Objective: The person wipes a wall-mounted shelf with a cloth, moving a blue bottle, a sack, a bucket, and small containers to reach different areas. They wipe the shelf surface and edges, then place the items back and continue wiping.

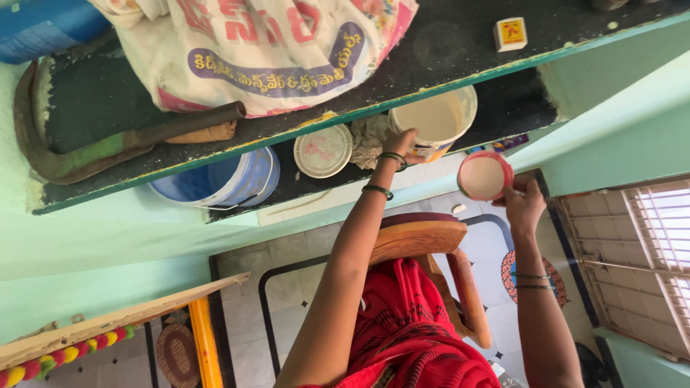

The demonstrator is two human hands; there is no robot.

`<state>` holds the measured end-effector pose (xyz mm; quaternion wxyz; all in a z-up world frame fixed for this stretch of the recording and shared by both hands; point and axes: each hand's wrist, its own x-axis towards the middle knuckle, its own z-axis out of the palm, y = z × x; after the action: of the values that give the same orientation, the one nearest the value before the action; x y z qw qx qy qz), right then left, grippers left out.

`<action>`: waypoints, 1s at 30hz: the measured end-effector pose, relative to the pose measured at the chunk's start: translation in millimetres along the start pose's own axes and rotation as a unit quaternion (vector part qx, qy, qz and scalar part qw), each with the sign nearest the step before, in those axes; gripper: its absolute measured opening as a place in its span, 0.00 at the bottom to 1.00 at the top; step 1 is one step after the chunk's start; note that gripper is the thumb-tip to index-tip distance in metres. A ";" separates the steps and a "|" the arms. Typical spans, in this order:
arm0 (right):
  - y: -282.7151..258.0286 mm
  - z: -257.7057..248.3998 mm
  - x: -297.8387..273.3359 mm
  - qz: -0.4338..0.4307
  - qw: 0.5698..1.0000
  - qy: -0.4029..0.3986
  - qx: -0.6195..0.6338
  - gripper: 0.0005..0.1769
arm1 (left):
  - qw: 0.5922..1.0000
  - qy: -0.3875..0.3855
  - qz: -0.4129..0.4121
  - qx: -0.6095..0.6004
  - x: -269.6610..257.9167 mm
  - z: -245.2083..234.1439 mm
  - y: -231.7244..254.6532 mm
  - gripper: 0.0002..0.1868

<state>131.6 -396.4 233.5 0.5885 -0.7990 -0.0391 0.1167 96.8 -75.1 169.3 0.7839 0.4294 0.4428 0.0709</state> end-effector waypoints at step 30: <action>75.5 -63.7 -5.2 0.040 0.990 0.017 0.137 0.11 | 0.957 -0.065 0.221 -0.177 -103.6 -0.9 -101.2 0.41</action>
<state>135.7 -479.7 180.3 0.6880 -0.7136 0.0192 0.1304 6.9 -188.3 160.2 0.8394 0.3743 0.2653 0.2913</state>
